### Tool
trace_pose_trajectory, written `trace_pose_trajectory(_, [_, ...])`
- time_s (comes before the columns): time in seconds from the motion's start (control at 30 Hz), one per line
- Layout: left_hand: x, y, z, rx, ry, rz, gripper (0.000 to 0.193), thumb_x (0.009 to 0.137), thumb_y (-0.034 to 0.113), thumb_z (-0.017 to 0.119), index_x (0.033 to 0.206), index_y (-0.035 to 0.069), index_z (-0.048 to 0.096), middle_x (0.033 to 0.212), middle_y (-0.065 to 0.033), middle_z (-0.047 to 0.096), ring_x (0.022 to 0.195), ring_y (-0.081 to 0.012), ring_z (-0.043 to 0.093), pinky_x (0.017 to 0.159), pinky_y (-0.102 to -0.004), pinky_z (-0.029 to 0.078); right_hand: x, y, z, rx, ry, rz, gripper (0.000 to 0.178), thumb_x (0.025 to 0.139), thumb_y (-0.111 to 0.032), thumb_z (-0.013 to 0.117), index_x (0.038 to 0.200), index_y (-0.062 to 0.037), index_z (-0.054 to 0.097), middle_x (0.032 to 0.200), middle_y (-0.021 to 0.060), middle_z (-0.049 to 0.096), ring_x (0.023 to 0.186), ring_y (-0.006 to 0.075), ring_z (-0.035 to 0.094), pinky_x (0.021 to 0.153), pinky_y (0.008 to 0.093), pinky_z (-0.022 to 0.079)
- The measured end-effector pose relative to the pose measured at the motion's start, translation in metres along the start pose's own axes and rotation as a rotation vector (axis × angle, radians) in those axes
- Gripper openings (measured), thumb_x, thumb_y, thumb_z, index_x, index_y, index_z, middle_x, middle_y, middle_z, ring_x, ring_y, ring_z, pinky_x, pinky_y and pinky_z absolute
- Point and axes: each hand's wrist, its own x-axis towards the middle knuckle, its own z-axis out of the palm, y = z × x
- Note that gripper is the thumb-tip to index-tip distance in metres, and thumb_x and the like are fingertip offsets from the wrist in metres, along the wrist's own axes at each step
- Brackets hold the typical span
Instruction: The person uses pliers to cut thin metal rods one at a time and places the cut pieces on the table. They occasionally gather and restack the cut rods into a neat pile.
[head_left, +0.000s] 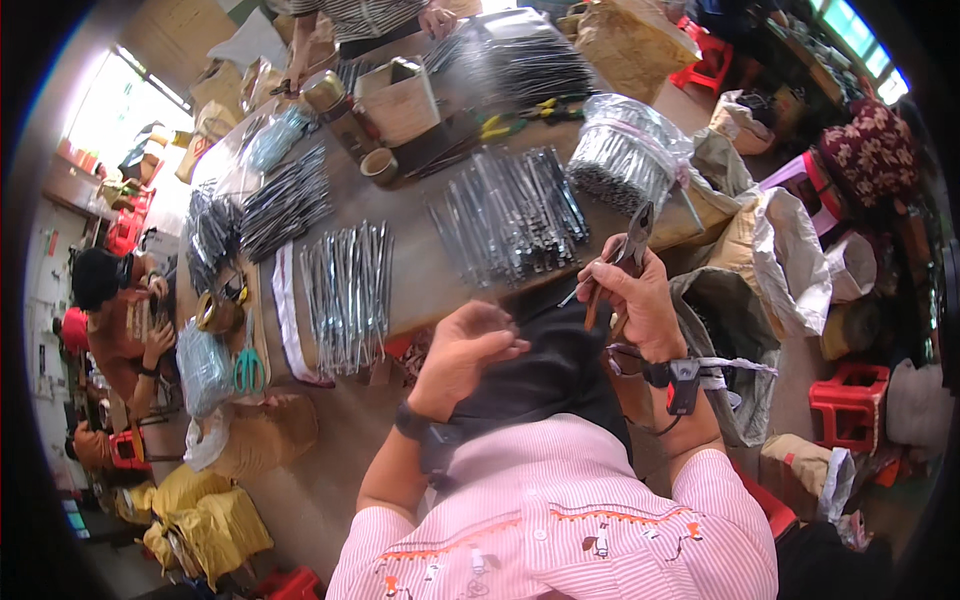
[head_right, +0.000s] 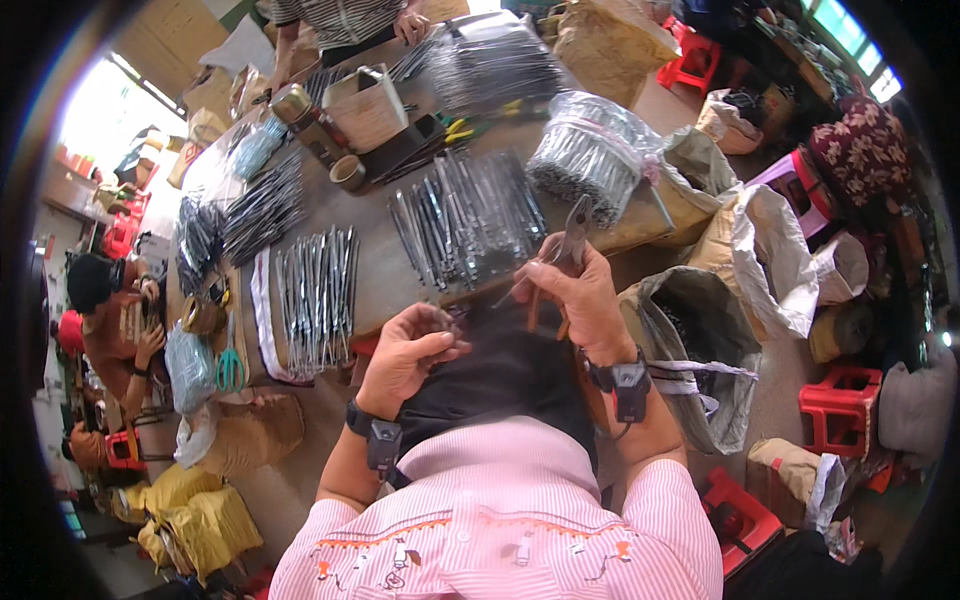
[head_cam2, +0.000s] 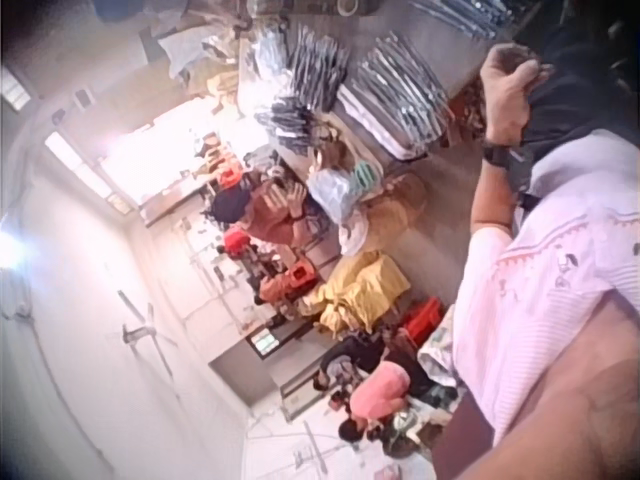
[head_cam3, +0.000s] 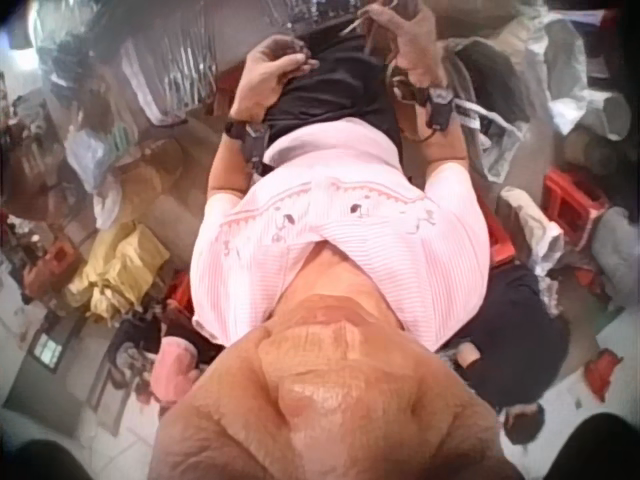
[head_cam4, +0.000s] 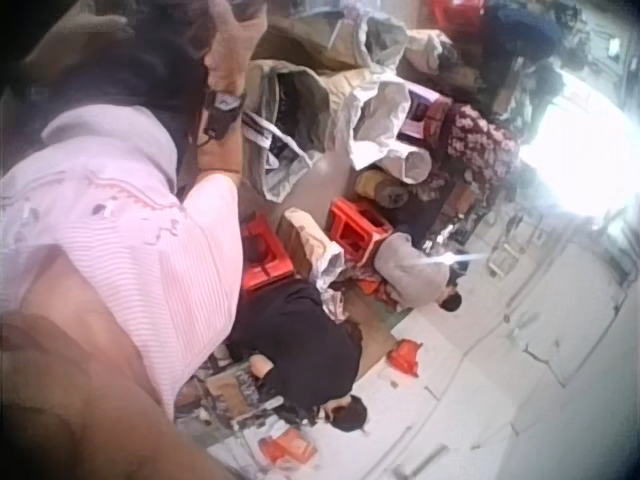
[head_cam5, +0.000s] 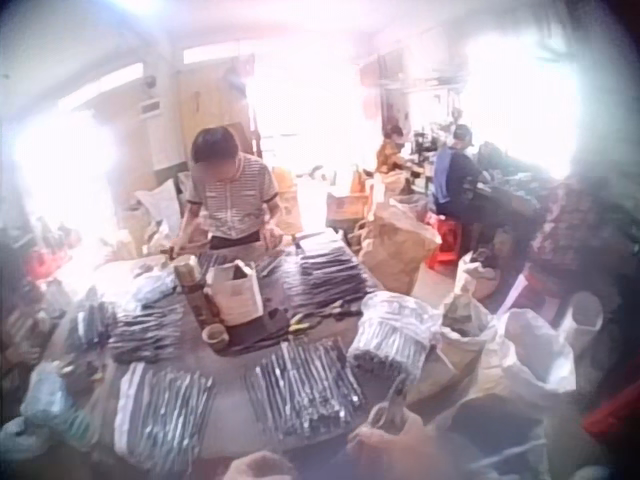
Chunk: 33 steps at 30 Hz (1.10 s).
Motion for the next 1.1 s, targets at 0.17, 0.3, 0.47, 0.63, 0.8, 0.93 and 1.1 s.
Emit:
trace_pose_trajectory(0.17, [-0.002,0.001,0.014,0.086,-0.030,0.119,0.017,0.083,-0.006,0.068,0.096,0.000,0.059,0.091,-0.0077,0.066,0.079,-0.0161,0.068,0.074,-0.0297,0.060,-0.013,0.019,0.036,-0.153,-0.035,-0.075,0.013,0.089,-0.005,0.067,0.097,-0.0019,0.057,0.081,0.0101,0.069,0.067,0.0148,0.066,0.053,0.0256,0.051])
trace_pose_trajectory(0.3, [-0.006,0.004,0.012,0.168,-0.039,0.197,0.015,0.085,-0.003,0.068,0.098,-0.002,0.060,0.090,-0.0085,0.066,0.080,-0.0180,0.068,0.072,-0.0271,0.056,-0.017,0.030,0.045,-0.138,-0.017,-0.108,0.011,0.088,-0.005,0.069,0.093,-0.0013,0.060,0.078,0.0065,0.069,0.063,0.0089,0.063,0.050,0.0213,0.047])
trace_pose_trajectory(0.47, [-0.005,0.002,0.009,0.176,0.007,0.223,0.016,0.083,-0.002,0.070,0.097,-0.003,0.063,0.087,-0.0089,0.068,0.079,-0.0167,0.068,0.071,-0.0259,0.056,-0.019,0.042,0.046,-0.287,-0.093,-0.133,0.009,0.090,-0.001,0.065,0.096,-0.0003,0.059,0.082,0.0084,0.069,0.072,0.0137,0.068,0.052,0.0255,0.054])
trace_pose_trajectory(0.63, [-0.004,0.000,-0.002,0.164,0.047,0.212,0.017,0.083,-0.003,0.070,0.098,-0.004,0.063,0.085,-0.0097,0.068,0.079,-0.0172,0.069,0.072,-0.0263,0.056,-0.019,0.049,0.055,-0.267,-0.031,-0.127,0.015,0.089,-0.001,0.065,0.102,0.0012,0.057,0.084,0.0096,0.069,0.071,0.0138,0.067,0.050,0.0257,0.053])
trace_pose_trajectory(0.8, [-0.009,-0.003,-0.014,0.173,0.063,0.158,0.020,0.082,-0.006,0.069,0.100,-0.003,0.062,0.086,-0.0089,0.068,0.079,-0.0166,0.069,0.072,-0.0264,0.057,-0.004,0.036,0.047,-0.141,0.167,-0.248,0.020,0.090,-0.004,0.065,0.108,0.0022,0.057,0.084,0.0111,0.068,0.070,0.0170,0.067,0.058,0.0273,0.054])
trace_pose_trajectory(0.93, [-0.013,-0.008,-0.007,0.280,-0.045,0.128,0.027,0.083,-0.006,0.066,0.109,-0.005,0.059,0.089,-0.0074,0.065,0.080,-0.0165,0.069,0.071,-0.0243,0.056,-0.006,0.039,0.038,-0.083,0.118,-0.134,0.018,0.089,-0.002,0.064,0.106,0.0009,0.059,0.085,0.0117,0.067,0.069,0.0179,0.066,0.063,0.0277,0.055])
trace_pose_trajectory(1.1, [-0.015,-0.004,0.004,0.340,-0.130,-0.031,0.026,0.086,-0.006,0.061,0.112,-0.005,0.058,0.092,-0.0056,0.063,0.083,-0.0159,0.069,0.066,-0.0232,0.055,-0.011,0.050,0.027,-0.120,0.069,0.088,0.023,0.090,-0.004,0.064,0.111,0.0014,0.060,0.092,0.0140,0.068,0.070,0.0165,0.066,0.064,0.0272,0.055])
